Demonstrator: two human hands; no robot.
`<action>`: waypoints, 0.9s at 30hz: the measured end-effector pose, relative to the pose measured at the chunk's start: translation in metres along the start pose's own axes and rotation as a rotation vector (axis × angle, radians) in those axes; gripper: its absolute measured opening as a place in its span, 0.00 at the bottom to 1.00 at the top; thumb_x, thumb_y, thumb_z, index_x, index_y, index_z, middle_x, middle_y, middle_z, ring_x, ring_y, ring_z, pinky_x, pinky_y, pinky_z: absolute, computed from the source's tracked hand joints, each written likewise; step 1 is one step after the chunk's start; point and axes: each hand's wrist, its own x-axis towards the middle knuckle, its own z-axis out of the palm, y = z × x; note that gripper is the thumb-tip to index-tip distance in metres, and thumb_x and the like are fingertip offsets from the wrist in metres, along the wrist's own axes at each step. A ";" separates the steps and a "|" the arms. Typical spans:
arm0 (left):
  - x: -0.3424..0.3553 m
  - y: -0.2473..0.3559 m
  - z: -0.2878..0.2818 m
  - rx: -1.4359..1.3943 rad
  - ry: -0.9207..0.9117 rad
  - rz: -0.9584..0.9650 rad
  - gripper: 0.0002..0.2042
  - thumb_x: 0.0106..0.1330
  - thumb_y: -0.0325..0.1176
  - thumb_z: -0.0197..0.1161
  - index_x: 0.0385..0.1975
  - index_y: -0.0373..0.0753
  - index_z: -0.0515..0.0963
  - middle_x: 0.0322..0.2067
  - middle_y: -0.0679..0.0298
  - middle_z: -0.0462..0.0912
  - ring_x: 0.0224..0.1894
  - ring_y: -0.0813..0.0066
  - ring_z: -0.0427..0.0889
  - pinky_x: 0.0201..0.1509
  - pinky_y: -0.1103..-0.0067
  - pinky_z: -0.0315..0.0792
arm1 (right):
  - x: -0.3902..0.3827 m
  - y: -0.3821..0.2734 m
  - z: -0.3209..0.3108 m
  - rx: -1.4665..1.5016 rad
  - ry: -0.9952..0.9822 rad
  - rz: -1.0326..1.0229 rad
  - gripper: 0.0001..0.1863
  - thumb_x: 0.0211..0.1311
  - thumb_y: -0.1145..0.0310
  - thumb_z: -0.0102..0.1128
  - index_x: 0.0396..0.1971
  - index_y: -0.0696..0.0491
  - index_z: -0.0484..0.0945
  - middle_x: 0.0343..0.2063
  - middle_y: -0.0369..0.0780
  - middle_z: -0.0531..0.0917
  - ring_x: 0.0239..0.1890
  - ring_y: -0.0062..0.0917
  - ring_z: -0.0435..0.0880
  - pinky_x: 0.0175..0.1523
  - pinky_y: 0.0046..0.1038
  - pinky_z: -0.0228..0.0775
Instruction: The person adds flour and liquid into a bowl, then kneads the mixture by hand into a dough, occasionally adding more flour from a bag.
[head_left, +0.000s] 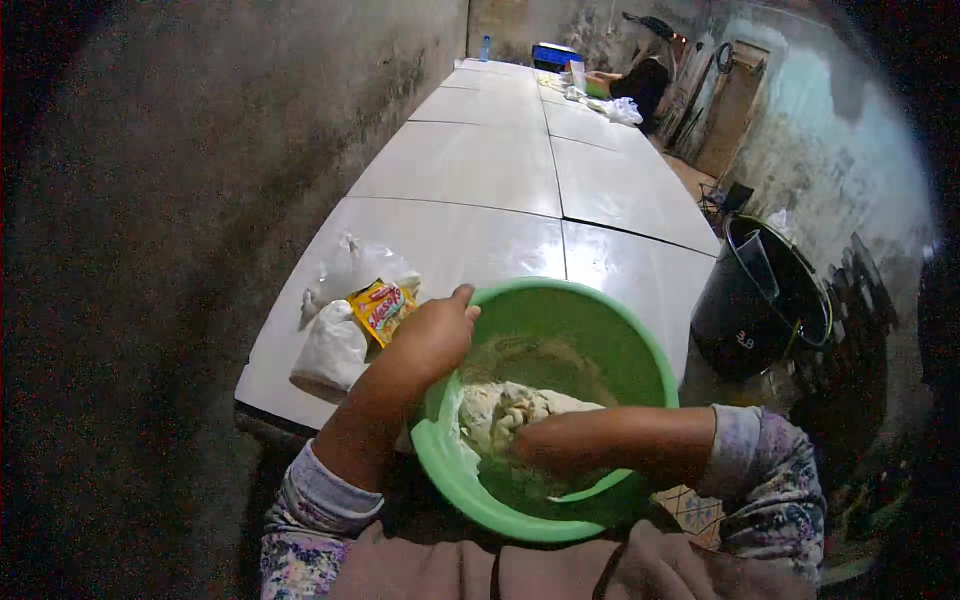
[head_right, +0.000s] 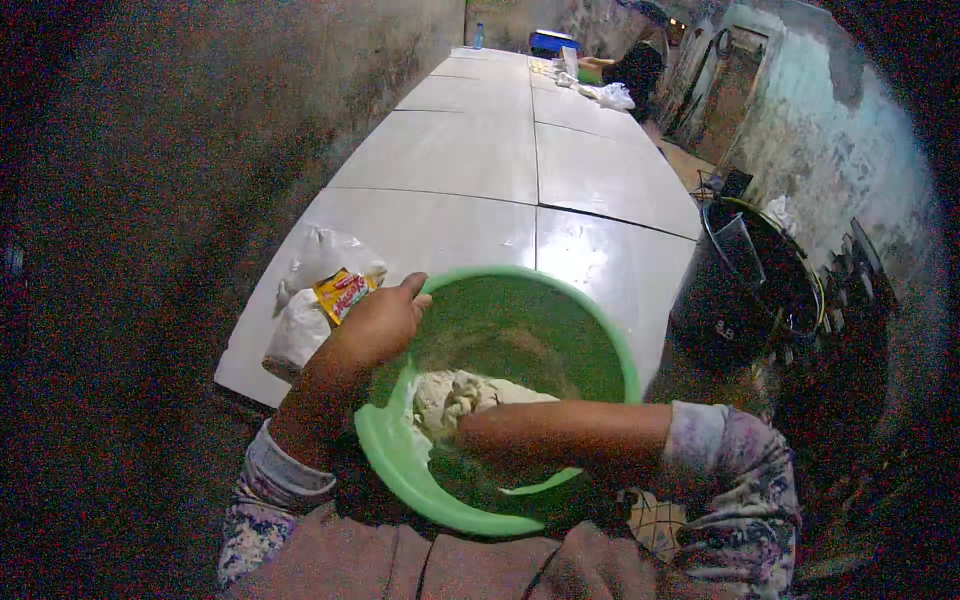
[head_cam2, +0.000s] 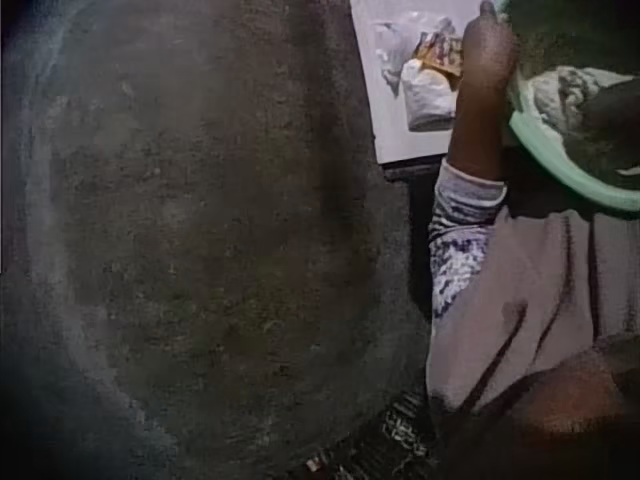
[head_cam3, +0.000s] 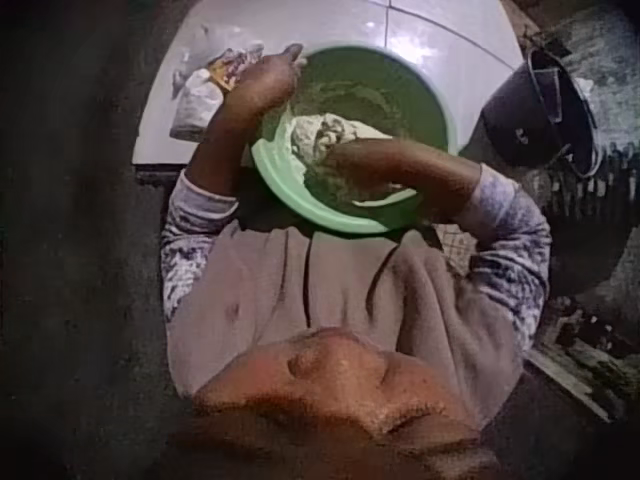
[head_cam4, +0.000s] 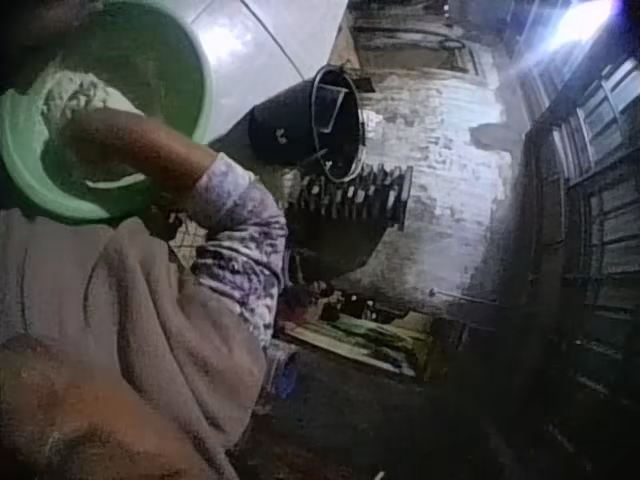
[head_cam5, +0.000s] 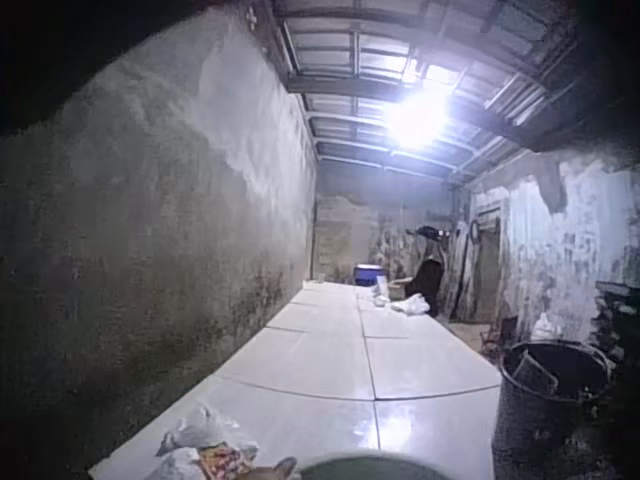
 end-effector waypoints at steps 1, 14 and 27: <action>0.000 0.000 -0.002 -0.001 -0.018 -0.015 0.17 0.69 0.39 0.45 0.52 0.35 0.66 0.32 0.43 0.79 0.38 0.43 0.79 0.43 0.56 0.71 | -0.001 0.004 0.000 -0.002 0.002 -0.003 0.15 0.52 0.72 0.56 0.42 0.58 0.74 0.36 0.47 0.82 0.37 0.32 0.81 0.45 0.36 0.72; -0.005 0.009 0.002 0.009 0.007 0.018 0.16 0.69 0.39 0.44 0.50 0.35 0.65 0.32 0.42 0.79 0.39 0.42 0.78 0.43 0.56 0.70 | 0.056 0.024 -0.074 -0.325 0.330 -0.121 0.20 0.58 0.62 0.55 0.49 0.55 0.71 0.42 0.48 0.79 0.41 0.34 0.80 0.47 0.39 0.72; -0.006 0.015 -0.005 -0.013 -0.084 -0.038 0.19 0.70 0.41 0.45 0.55 0.36 0.63 0.34 0.40 0.79 0.40 0.42 0.79 0.44 0.55 0.71 | -0.057 0.018 -0.015 -1.021 0.569 -0.255 0.19 0.51 0.67 0.54 0.46 0.50 0.72 0.43 0.45 0.72 0.45 0.40 0.74 0.42 0.37 0.73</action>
